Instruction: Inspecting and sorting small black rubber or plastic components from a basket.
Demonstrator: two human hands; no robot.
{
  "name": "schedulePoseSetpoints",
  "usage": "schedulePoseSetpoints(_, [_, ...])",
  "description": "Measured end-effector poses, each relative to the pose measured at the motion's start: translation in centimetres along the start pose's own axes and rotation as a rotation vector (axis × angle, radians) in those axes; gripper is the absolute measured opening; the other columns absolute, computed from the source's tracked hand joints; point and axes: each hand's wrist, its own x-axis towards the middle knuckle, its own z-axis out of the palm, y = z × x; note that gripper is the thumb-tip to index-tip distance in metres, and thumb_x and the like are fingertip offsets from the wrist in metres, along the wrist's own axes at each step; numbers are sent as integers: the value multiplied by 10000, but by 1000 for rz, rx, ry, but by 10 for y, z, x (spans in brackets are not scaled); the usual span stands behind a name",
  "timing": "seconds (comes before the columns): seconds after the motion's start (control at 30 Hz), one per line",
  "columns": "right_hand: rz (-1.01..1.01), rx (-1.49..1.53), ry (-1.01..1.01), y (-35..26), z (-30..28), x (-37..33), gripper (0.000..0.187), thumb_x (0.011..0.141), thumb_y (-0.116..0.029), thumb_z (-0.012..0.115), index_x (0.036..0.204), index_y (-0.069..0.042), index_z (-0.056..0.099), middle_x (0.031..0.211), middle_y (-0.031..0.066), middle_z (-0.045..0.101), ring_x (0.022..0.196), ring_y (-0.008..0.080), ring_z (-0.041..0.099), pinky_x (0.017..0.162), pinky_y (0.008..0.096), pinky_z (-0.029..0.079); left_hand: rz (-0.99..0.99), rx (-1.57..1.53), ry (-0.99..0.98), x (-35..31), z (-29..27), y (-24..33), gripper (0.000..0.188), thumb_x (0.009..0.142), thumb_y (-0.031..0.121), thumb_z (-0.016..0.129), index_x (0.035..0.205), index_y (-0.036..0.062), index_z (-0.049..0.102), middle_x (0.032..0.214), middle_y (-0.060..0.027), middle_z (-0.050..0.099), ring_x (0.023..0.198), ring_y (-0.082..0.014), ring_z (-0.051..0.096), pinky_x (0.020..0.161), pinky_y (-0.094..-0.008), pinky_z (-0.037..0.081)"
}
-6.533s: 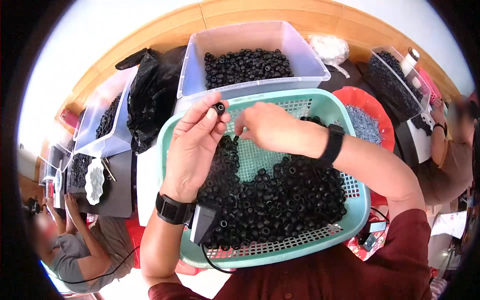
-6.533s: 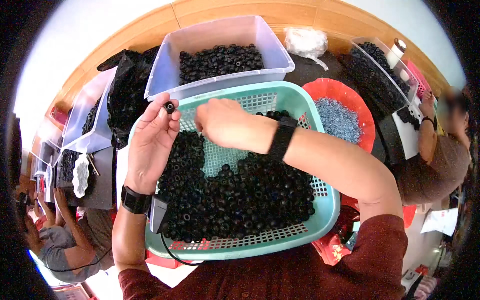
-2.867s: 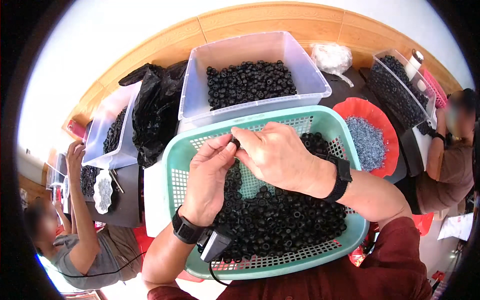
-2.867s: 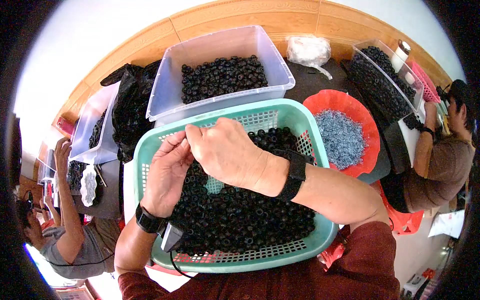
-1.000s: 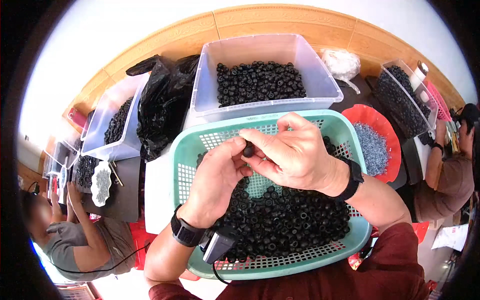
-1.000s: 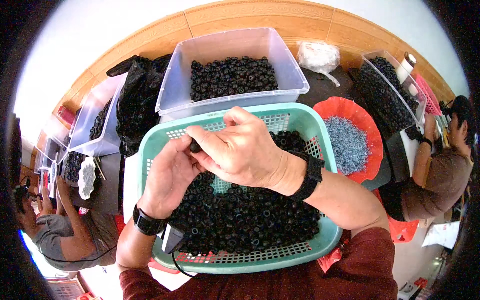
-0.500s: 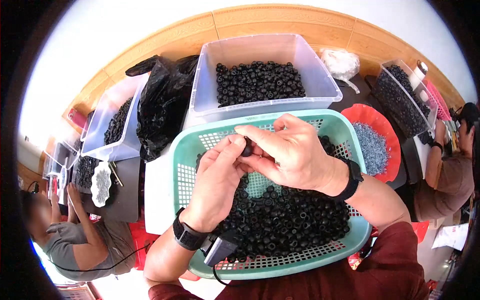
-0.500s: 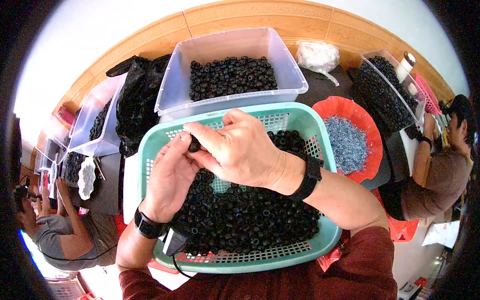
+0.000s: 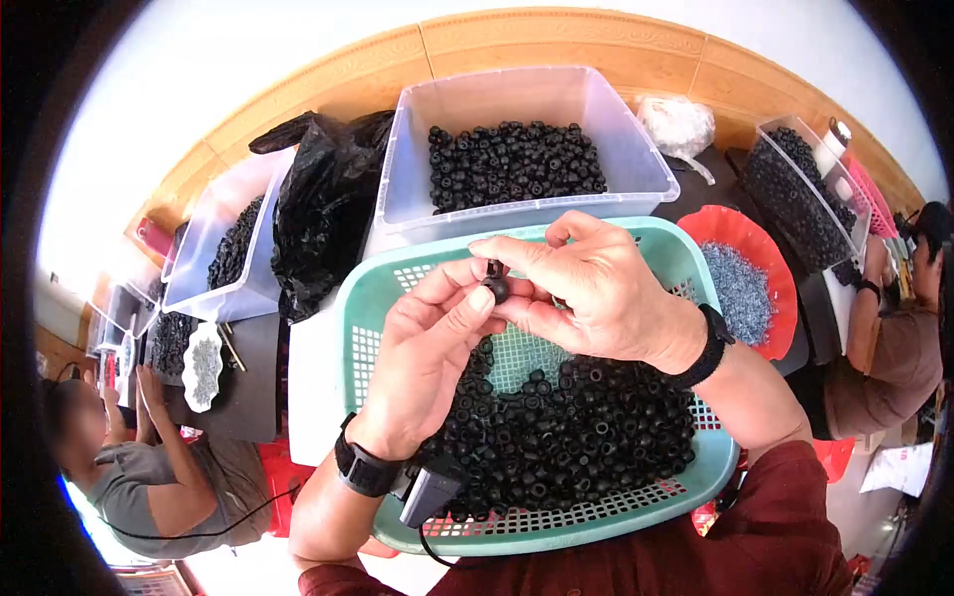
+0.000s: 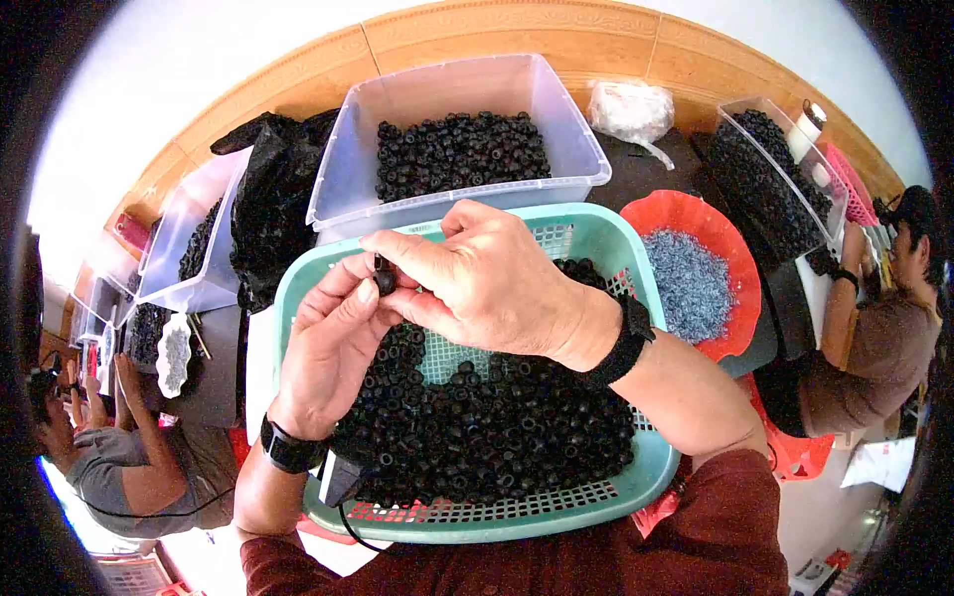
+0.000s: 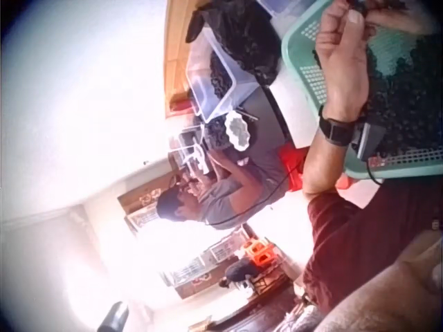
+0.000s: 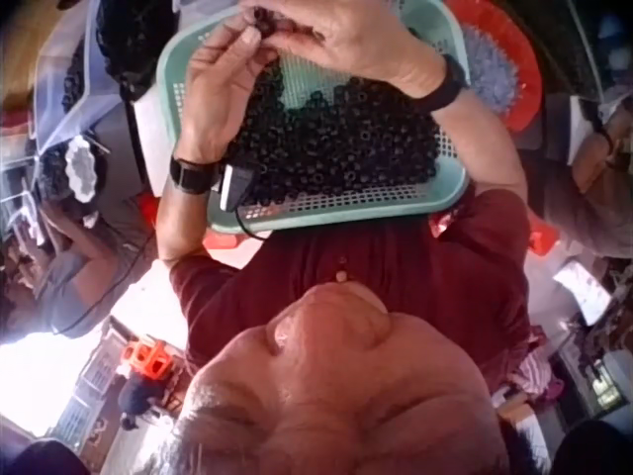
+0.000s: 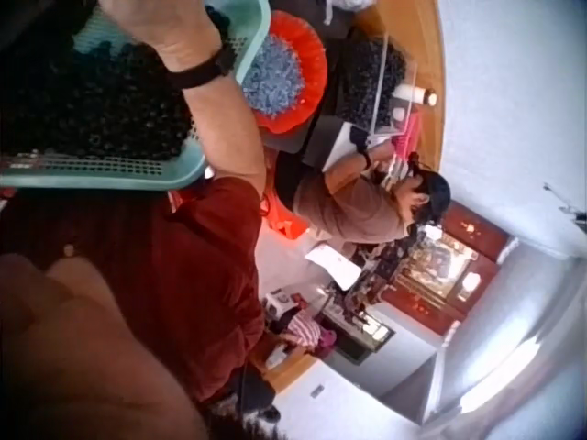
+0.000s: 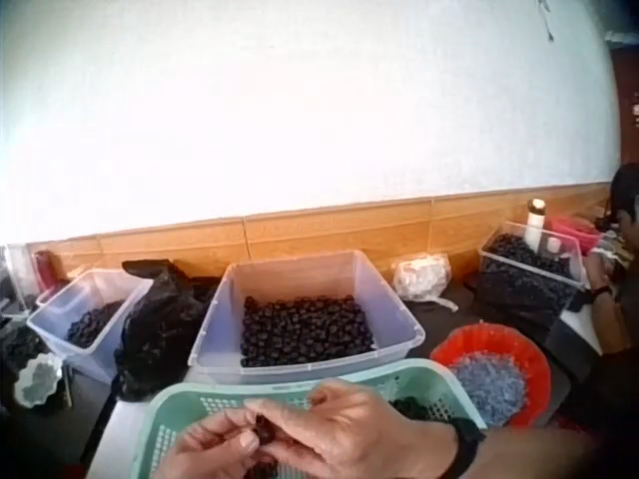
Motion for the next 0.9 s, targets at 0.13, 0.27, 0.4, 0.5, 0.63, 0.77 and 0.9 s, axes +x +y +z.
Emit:
schedulePoseSetpoints(0.13, [-47, -69, 9, 0, 1, 0, 540, 671, -94, 740, 1177, -15, 571, 636, -15, 615, 508, 128, 543, 583, 274, 411, 45, 133, 26, 0, -1, 1, 248, 877, 20, 569, 1117, 29, 509, 992, -61, 644, 927, -104, 577, 827, -224, 431])
schedulePoseSetpoints(0.27, [-17, -108, -24, -5, 0, 1, 516, 699, -176, 736, 1174, -89, 556, 598, -14, 594, 526, 185, 545, 614, 314, 408, 63, 191, 60, -1, 1, 1, 305, 862, -6, 579, 1147, 25, 475, 989, -56, 645, 906, -89, 576, 820, -216, 431])
schedulePoseSetpoints(0.4, [-46, -84, 4, -2, 3, -1, 535, 701, -180, 737, 1193, -87, 549, 603, -16, 596, 519, 188, 537, 613, 318, 408, 85, 229, 92, -3, 1, -1, 299, 862, -4, 583, 1138, 20, 472, 984, -54, 645, 901, -81, 576, 821, -216, 433])
schedulePoseSetpoints(0.5, [-63, -99, 0, -2, 4, -1, 503, 727, -183, 715, 1192, -85, 549, 605, -14, 595, 514, 189, 529, 608, 314, 404, 94, 232, 101, -3, 2, -1, 296, 865, 8, 584, 1140, 18, 475, 980, -53, 642, 908, -82, 574, 824, -219, 434])
schedulePoseSetpoints(0.63, [-57, -122, 5, -1, 6, -2, 438, 768, -192, 673, 1169, -62, 553, 611, -10, 597, 524, 184, 536, 607, 304, 402, 97, 244, 97, -1, 3, -1, 235, 884, 55, 580, 1110, 15, 529, 970, -43, 636, 889, -75, 567, 798, -214, 431])
schedulePoseSetpoints(0.77, [-97, -148, 50, 0, 10, -2, 420, 780, -200, 659, 1155, -44, 553, 617, -8, 604, 529, 174, 542, 608, 305, 401, 94, 259, 114, -3, -2, -4, 183, 901, 110, 572, 1058, 17, 590, 961, -28, 634, 860, -72, 560, 764, -214, 425])
schedulePoseSetpoints(0.9, [-100, -145, 59, 0, 10, -2, 430, 778, -221, 664, 1152, -43, 552, 624, -8, 610, 527, 169, 541, 611, 311, 399, 101, 271, 93, -2, -2, -4, 177, 914, 140, 556, 1032, 27, 623, 944, -25, 642, 839, -82, 571, 732, -230, 437])
